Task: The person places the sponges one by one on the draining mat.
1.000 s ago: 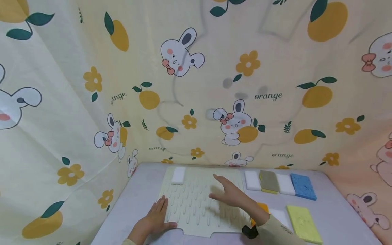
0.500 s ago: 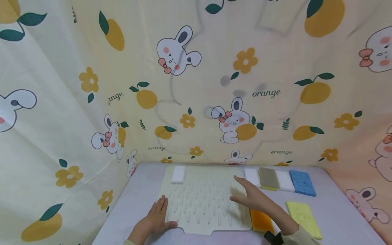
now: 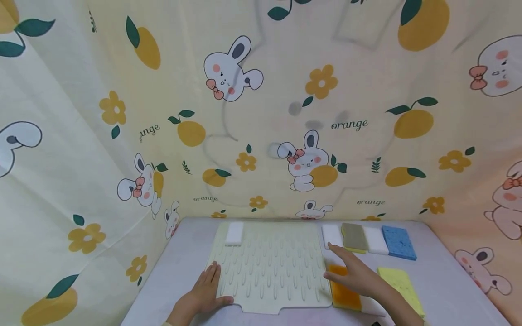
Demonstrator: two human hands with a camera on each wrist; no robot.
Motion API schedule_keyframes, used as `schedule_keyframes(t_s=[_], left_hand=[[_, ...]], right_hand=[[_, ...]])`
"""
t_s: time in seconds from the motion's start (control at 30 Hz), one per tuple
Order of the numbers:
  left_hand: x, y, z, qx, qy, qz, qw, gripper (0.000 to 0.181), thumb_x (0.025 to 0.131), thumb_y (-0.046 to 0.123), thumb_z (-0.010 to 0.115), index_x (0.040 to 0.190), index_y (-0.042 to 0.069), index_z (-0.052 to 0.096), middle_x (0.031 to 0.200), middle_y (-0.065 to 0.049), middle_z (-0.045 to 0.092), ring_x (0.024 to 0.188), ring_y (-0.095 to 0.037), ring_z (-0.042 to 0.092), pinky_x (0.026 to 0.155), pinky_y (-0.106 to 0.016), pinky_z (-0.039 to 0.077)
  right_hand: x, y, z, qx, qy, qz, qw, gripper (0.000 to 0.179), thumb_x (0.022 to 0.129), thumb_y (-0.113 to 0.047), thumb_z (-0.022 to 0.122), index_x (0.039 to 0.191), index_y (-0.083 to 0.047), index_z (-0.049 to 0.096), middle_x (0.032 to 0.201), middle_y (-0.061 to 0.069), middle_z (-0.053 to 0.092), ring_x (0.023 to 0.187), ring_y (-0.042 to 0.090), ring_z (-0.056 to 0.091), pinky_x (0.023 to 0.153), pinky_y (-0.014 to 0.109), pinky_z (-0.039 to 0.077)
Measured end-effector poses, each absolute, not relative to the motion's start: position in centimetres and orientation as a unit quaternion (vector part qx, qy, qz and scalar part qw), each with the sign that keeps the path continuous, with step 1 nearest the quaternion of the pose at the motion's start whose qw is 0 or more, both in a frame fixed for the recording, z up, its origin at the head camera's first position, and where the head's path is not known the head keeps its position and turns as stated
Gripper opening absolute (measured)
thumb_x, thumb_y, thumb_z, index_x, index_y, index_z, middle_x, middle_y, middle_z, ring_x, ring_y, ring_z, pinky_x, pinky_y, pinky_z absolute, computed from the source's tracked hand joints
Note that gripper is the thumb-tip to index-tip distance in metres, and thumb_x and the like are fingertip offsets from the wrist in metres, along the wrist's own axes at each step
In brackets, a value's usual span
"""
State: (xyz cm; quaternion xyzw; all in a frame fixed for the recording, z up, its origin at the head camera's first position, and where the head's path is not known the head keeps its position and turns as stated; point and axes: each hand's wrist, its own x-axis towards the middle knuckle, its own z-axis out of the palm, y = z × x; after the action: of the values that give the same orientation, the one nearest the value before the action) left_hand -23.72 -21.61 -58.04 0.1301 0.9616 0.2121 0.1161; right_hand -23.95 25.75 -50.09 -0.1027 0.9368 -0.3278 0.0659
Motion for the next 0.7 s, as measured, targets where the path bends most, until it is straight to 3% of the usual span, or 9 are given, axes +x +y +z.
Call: schedule_keyframes(t_s=[0.27,0.7], left_hand=[[-24.1,-22.3,-59.3,0.147,0.962,0.210,0.098,0.131,0.087,0.082,0.066,0.161,-0.018,0.024,0.170,-0.041,0.016,0.160,-0.054,0.015,0.130,-0.067,0.014],[-23.7,-21.7,-58.5,0.144,0.964,0.203,0.095,0.133,0.084,0.082,0.070,0.160,-0.018,0.026,0.171,-0.039,0.017,0.160,-0.053,0.017,0.130,-0.066,0.017]], right_hand=[[-22.7,28.5,-51.0,-0.085,0.941,-0.320,0.074,0.104,0.089,-0.054,0.085,0.167,-0.006,0.036,0.167,0.030,0.037,0.149,0.056,0.038,0.113,0.078,0.038],[-21.4,33.7,-51.1,-0.083,0.954,-0.283,0.055,0.106,0.091,-0.054,0.083,0.165,0.002,0.032,0.165,0.038,0.032,0.144,0.063,0.036,0.108,0.081,0.039]])
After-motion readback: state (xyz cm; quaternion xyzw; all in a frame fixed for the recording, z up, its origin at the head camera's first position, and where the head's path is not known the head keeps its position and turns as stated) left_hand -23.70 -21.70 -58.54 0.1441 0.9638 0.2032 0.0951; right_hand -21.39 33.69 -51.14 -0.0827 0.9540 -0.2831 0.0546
